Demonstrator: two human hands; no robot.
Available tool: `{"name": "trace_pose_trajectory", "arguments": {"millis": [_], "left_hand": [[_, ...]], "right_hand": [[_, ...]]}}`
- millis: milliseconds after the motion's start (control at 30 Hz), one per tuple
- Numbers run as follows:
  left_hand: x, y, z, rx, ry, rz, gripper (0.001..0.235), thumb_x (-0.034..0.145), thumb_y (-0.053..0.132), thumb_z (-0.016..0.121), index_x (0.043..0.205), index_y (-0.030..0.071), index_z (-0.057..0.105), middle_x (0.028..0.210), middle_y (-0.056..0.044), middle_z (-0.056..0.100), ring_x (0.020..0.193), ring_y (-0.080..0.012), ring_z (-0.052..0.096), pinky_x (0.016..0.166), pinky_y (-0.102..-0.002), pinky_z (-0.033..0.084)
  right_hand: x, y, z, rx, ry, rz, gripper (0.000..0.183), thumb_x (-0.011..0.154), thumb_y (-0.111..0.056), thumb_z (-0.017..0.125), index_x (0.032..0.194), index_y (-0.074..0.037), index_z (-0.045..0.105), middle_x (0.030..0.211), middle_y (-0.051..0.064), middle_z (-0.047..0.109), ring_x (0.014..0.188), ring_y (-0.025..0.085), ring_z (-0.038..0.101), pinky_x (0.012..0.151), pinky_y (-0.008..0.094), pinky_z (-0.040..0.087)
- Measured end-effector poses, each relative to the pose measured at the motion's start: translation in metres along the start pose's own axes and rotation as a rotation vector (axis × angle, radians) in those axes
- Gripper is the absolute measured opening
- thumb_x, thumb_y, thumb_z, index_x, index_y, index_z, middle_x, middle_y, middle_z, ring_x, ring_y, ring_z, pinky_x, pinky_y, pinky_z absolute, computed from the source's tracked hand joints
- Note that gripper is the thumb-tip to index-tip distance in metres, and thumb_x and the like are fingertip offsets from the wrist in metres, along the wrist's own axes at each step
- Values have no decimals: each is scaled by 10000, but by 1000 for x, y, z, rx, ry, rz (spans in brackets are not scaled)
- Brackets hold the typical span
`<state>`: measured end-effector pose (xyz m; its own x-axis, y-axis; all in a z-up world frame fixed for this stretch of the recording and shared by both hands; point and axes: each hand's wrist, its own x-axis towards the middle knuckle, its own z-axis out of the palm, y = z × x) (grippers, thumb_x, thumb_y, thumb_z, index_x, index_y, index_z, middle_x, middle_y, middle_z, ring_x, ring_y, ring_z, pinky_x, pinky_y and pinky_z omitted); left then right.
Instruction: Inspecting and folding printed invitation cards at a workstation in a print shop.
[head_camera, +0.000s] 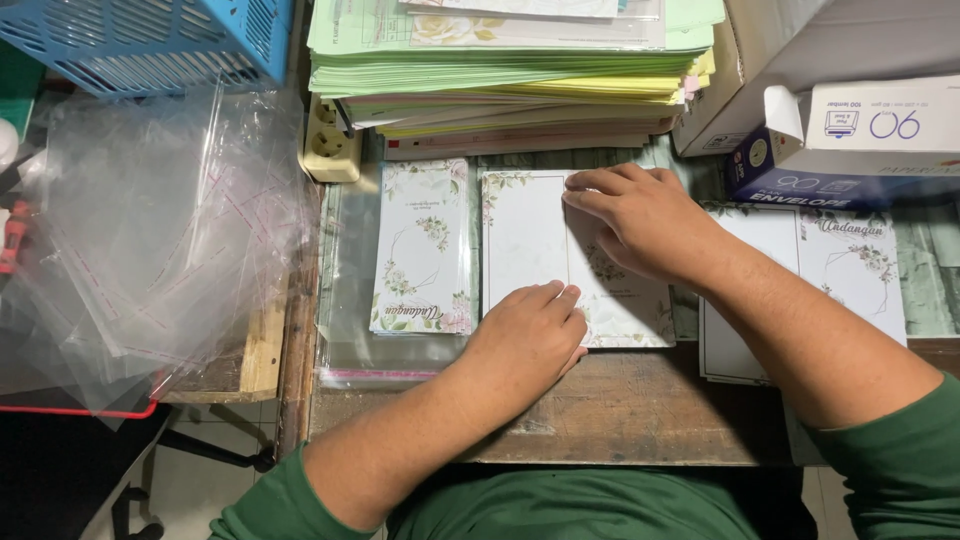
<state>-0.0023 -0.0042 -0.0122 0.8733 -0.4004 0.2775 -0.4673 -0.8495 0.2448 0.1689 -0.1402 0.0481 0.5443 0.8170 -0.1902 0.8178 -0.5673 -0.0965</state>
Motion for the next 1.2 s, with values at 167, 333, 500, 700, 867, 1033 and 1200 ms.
{"name": "trace_pose_trajectory", "arguments": {"millis": [167,333,500,700,867,1033,1200], "left_hand": [[2,3,-13,-29,-29,-3,353,882,284,722,1088,-2,728,1117,-248,727,1151,-394,686,983,-502,534],[1,0,-19,-138,-50,-37,397,887,294,696,1121,-26,698,1131,-271,706,1170,-424,667,1007,-533,515],[3,-6,-17,-265,19,-90,382,940,191,619,1251,-29,603,1077,-249,692,1115,-414,681,957,-518,547],[6,-6,-40,-362,50,-103,364,953,205,606,1222,-40,617,987,-228,689,1041,-389,695,883,-481,576],[10,-8,-47,-418,31,-128,351,927,240,729,1142,-9,608,961,-151,675,911,-333,625,758,-430,515],[13,-19,-59,-456,104,-61,292,924,168,740,1115,-17,619,994,-146,681,922,-337,639,845,-428,536],[5,-50,-84,-115,-71,-804,615,925,406,701,1400,48,545,1379,-127,601,1280,-297,528,1073,-482,438]], "right_hand": [[0,5,5,32,-6,9,533,894,-88,619,1409,-226,615,1495,10,542,1410,292,488,1074,642,424],[-3,0,2,22,-6,38,549,901,-82,605,1420,-262,595,1526,24,479,1426,318,451,1078,671,408],[-4,1,6,-133,3,83,542,922,-110,600,1429,-300,580,1559,63,413,1459,355,400,1109,687,360],[-45,-10,10,-93,51,0,398,916,-158,563,1310,-214,556,1399,55,524,1361,294,507,1127,647,369],[-67,-4,40,-11,175,-177,371,884,-202,620,1248,-271,619,1291,-53,646,1160,246,594,984,554,417],[-66,-2,51,41,268,-220,285,907,-203,639,1186,-260,633,1261,-67,660,1074,245,601,920,502,434],[-71,-10,44,34,356,-216,326,914,-177,649,1234,-234,634,1240,5,680,1095,232,636,996,558,409]]}}
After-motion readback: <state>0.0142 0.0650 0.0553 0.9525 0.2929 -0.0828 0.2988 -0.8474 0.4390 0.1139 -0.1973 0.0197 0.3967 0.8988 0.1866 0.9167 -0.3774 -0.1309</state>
